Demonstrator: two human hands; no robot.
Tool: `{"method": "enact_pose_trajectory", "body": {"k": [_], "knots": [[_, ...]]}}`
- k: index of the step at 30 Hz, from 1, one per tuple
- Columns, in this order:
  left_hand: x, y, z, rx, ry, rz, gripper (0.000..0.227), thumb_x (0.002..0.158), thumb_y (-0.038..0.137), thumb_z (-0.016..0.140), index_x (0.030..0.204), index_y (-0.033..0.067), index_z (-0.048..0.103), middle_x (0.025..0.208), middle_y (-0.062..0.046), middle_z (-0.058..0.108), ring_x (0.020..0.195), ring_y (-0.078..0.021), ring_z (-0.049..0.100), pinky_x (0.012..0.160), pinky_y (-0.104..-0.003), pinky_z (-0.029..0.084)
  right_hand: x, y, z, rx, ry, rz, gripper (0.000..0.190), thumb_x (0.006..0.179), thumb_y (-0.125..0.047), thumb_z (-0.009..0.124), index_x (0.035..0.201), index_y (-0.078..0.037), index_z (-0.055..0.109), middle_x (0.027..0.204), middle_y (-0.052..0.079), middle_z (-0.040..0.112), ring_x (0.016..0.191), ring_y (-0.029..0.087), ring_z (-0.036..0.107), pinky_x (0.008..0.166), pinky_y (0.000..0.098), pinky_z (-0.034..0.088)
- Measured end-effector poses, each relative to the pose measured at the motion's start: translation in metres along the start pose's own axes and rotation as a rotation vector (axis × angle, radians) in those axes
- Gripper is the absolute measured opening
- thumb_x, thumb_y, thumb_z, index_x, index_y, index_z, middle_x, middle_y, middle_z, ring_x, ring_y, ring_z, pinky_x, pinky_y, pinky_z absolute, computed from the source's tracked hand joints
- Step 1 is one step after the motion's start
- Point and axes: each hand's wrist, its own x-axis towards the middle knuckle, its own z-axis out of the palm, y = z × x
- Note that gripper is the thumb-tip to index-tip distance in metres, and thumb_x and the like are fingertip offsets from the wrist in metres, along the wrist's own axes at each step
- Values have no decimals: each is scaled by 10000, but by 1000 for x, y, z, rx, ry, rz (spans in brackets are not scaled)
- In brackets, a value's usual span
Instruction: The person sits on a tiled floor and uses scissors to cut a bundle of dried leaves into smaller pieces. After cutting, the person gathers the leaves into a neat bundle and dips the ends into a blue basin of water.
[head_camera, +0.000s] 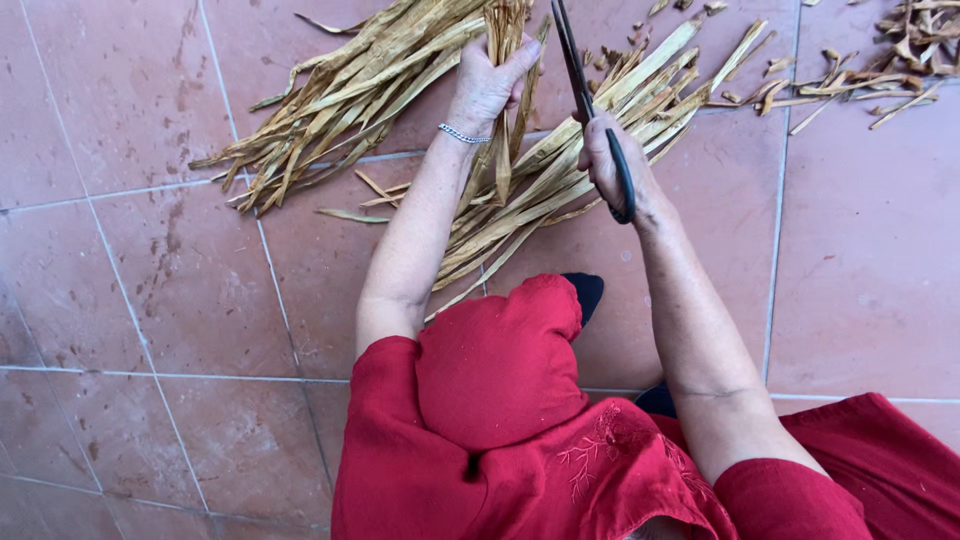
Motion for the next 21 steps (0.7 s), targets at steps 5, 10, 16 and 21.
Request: {"method": "enact_pose_trajectory", "body": {"k": [5,10,16,21], "knots": [[-2,0,18,-20,-57,29,241,911,195,819,1043,43,685,791,-62,750,507,-36,531,416,-207,390,-3,-21,0,-87,50,-7,685,1086,-603,292,1363,-48,584,708,39,595,717,170,635,706,349,518],[-4,0,29,-9,-84,46,271,920,215,819,1062,22,695,794,-45,726,518,-49,566,435,-222,447,-4,-28,-1,-110,103,19,682,1086,-600,281,1338,-53,602,662,41,562,645,174,617,650,355,509],[-18,10,34,73,-170,-89,252,946,263,785,982,19,738,814,-59,779,502,-40,542,436,-220,425,-5,-39,-3,-119,188,-39,717,1083,-612,227,1343,-59,602,626,30,542,606,174,619,609,356,504],[-14,14,42,70,-186,-58,215,945,256,760,946,41,742,791,-47,781,497,-39,536,437,-208,410,-4,-29,-4,-145,242,-59,725,1102,-622,227,1260,-40,630,645,19,545,629,150,618,627,343,500]]}}
